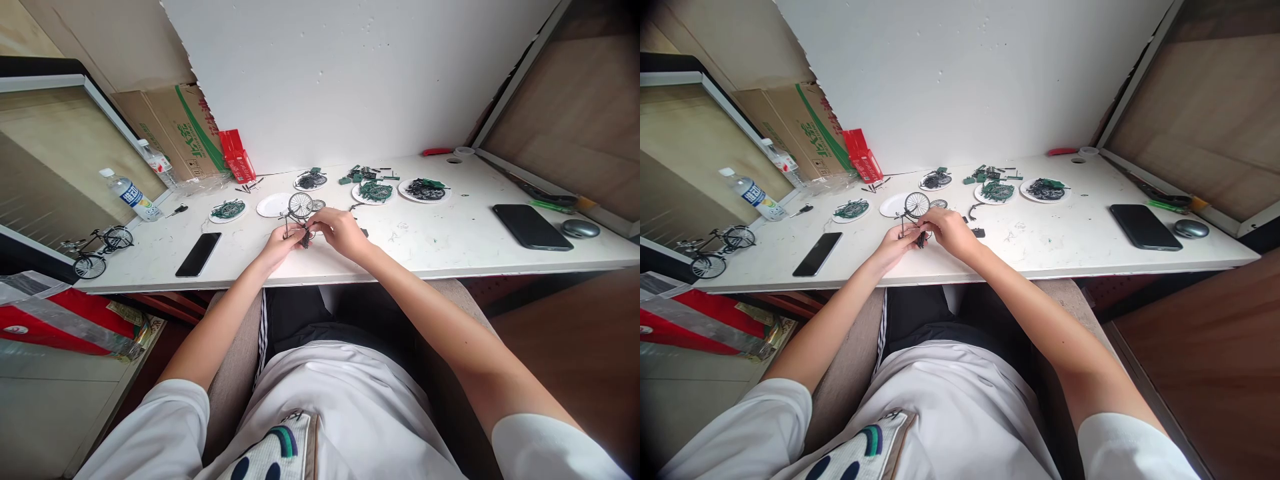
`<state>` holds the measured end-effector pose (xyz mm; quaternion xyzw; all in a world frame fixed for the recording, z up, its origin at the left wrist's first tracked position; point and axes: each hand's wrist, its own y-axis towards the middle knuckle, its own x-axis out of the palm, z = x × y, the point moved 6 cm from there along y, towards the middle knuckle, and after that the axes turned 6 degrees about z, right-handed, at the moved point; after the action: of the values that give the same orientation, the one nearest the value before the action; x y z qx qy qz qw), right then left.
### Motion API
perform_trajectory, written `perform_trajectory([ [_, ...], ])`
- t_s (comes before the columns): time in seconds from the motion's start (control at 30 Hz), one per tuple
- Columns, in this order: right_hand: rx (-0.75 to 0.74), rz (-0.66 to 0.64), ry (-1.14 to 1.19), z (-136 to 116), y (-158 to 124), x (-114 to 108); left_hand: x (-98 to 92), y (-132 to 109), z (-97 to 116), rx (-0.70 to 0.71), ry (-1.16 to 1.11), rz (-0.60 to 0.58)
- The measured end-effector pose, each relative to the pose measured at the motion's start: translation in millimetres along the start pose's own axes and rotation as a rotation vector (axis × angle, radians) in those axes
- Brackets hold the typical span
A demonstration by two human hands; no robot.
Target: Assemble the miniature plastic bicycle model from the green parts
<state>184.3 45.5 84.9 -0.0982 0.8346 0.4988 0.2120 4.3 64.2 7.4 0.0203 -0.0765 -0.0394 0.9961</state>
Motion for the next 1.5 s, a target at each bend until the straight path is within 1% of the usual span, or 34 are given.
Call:
perform_trajectory([
  [0.3,-0.004,-0.159,-0.194,-1.7,-3.4,5.8,2.7,-1.1,0.5,0.057,0.07,0.035],
  [0.37,0.001,-0.166,-0.202,-1.3,-3.9,7.0,3.0,-1.4,1.3,0.063,0.077,0.04],
  [0.5,0.016,-0.136,-0.184,1.3,-3.2,4.0,2.8,-1.6,1.3,0.073,0.093,0.06],
  [0.6,0.021,-0.154,-0.212,3.0,-1.9,1.1,2.2,-1.7,0.8,0.1,0.12,0.081],
  [0.77,0.033,-0.261,-0.363,0.9,-0.5,-0.8,-0.1,-1.4,1.1,0.171,0.183,0.121],
  [0.87,0.041,-0.336,-0.467,-1.3,-1.3,-0.2,-2.2,-0.7,0.0,0.179,0.187,0.153],
  [0.93,0.044,-0.362,-0.509,-2.0,-2.3,0.6,-3.6,-0.2,-0.5,0.178,0.18,0.177],
  [1.03,0.038,-0.367,-0.55,-2.1,-4.1,2.5,-3.8,0.2,-0.7,0.18,0.165,0.187],
  [1.33,-0.016,-0.348,-0.649,2.6,-7.7,9.3,0.1,-0.7,-1.8,0.176,0.147,0.165],
  [1.5,-0.012,-0.339,-0.677,3.8,-9.3,13.1,2.5,-3.1,0.6,0.168,0.158,0.164],
])
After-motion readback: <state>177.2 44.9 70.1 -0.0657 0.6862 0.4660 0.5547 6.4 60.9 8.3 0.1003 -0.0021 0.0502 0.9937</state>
